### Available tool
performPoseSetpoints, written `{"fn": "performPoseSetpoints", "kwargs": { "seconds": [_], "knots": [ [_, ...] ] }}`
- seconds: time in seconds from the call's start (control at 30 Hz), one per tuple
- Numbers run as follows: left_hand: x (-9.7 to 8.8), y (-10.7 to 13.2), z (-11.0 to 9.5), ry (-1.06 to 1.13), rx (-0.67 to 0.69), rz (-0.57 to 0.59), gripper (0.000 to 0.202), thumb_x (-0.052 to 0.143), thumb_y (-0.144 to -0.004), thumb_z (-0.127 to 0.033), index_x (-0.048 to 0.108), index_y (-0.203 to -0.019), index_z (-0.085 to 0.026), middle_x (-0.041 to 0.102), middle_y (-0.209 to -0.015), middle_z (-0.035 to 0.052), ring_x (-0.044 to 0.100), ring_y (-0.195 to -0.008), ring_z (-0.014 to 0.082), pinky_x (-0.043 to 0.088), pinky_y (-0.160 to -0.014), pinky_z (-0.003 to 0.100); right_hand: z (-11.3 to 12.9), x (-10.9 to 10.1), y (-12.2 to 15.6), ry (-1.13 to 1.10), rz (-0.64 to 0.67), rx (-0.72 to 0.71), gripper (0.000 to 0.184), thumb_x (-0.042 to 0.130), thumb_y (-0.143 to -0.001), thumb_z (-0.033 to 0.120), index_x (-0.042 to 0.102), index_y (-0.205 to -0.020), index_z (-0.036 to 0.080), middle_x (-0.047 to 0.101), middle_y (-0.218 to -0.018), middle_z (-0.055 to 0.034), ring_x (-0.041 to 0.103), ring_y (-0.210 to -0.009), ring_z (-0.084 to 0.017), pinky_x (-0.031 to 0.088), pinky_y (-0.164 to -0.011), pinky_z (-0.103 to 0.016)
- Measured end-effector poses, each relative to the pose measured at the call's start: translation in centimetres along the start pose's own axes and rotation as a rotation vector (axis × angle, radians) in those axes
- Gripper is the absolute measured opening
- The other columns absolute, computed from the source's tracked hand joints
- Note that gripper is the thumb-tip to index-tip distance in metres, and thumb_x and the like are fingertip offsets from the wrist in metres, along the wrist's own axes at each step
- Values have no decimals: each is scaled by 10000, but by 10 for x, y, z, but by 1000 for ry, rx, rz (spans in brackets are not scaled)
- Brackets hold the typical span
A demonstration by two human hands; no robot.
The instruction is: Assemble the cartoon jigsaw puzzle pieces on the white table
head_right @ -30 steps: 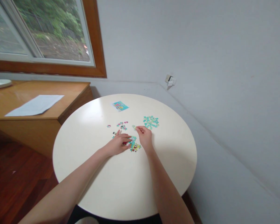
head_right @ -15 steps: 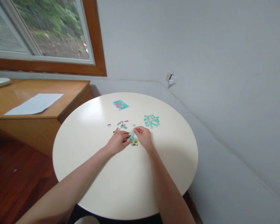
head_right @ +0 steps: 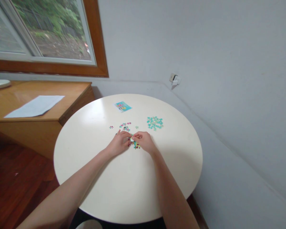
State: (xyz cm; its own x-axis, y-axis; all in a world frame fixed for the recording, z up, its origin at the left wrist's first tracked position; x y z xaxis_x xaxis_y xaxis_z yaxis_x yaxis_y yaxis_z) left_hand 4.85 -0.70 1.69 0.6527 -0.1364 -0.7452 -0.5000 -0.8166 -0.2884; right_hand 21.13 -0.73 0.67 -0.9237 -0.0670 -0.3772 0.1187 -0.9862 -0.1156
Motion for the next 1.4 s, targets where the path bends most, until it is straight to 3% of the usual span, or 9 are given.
{"fn": "performPoseSetpoints", "kwargs": {
  "seconds": [0.23, 0.7, 0.97, 1.4],
  "knots": [
    [-2, -1, 0, 29, -47, -6, 117, 545, -731, -137, 650, -757, -180, 664, -887, 39, 583, -909, 187, 372, -932, 388, -6, 2, -2, -94, 14, 44, 210, 672, -629, 353, 655, -690, 153, 654, -603, -20, 582, -549, -128, 448, -518, -233],
    [-6, -1, -2, -26, -89, 33, 155, 497, -752, -139, 636, -700, -181, 657, -813, 13, 576, -865, 176, 309, -878, 379, -6, 3, -2, -71, 6, 58, 197, 634, -650, 342, 645, -697, 151, 653, -619, -22, 580, -564, -125, 448, -530, -229],
    [-9, 2, -6, -64, 9, 137, 158, 494, -732, -149, 636, -670, -183, 661, -792, 13, 578, -823, 176, 309, -853, 367, -8, 0, -5, 41, -115, -10, 178, 564, -691, 326, 628, -680, 160, 649, -617, -18, 584, -592, -134, 455, -577, -245],
    [-9, 3, -7, -193, 57, 198, 194, 452, -726, -154, 618, -627, -174, 647, -751, 28, 554, -800, 176, 288, -775, 341, -4, 3, -2, 123, -92, -12, 149, 550, -716, 290, 620, -674, 166, 663, -635, -19, 589, -587, -129, 449, -559, -229]
  ]
}}
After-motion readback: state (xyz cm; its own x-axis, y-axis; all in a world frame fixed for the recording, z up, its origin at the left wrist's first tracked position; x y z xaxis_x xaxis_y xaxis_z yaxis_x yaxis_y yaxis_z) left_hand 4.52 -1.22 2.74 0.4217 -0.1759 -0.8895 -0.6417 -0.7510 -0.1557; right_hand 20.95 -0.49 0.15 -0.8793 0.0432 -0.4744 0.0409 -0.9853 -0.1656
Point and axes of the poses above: each hand's wrist, its own y-axis away from the middle knuckle, its own x-axis out of the palm, z = x × y, the point moved 1 cm from there along -y, towards the middle knuckle
